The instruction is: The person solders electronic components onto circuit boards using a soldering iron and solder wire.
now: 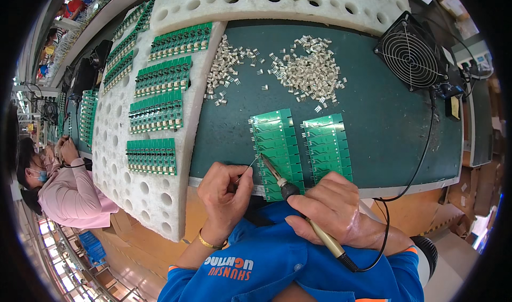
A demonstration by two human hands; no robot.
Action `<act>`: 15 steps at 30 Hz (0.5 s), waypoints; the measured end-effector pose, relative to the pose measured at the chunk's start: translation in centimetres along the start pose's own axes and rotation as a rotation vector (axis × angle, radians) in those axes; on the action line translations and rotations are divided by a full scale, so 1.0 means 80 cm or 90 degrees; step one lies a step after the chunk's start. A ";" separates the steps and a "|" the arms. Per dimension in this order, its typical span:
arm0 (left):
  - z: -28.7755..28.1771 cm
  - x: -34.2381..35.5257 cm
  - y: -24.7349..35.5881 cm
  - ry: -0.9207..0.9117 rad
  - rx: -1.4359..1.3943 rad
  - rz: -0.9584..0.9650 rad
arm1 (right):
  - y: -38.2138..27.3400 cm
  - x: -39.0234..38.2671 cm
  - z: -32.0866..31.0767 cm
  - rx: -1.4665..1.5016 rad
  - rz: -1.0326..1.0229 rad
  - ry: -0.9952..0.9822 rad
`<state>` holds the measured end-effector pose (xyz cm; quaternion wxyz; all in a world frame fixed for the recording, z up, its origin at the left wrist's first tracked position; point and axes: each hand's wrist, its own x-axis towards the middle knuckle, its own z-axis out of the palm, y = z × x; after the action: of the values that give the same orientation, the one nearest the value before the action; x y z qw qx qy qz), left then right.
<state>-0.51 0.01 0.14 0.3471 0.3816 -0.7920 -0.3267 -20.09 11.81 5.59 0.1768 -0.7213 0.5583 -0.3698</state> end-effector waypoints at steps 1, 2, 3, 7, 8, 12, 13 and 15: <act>0.000 0.001 0.000 0.000 0.000 0.000 | 0.000 0.000 0.000 0.000 0.000 0.000; 0.000 0.002 0.001 -0.004 0.009 0.011 | 0.000 0.001 -0.001 -0.002 0.000 -0.002; 0.000 0.003 0.002 -0.007 0.018 0.022 | 0.000 0.001 -0.001 -0.004 -0.001 -0.004; -0.001 0.002 0.001 -0.013 0.023 0.022 | 0.001 0.000 0.000 -0.003 -0.001 0.000; -0.001 0.002 0.000 -0.014 0.021 0.022 | 0.001 0.000 0.000 -0.003 -0.002 0.001; -0.001 0.002 0.000 -0.016 0.014 0.012 | 0.001 0.000 0.000 -0.004 -0.004 0.004; -0.001 0.002 -0.001 -0.016 0.014 0.012 | 0.001 0.000 0.000 -0.004 -0.004 0.004; -0.001 0.002 -0.002 -0.012 0.011 0.019 | 0.001 0.000 -0.001 0.001 -0.003 0.005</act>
<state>-0.48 -0.17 0.09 0.3408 0.3696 -0.8038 -0.3182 -20.18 11.79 5.56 0.1742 -0.7211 0.5571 -0.3732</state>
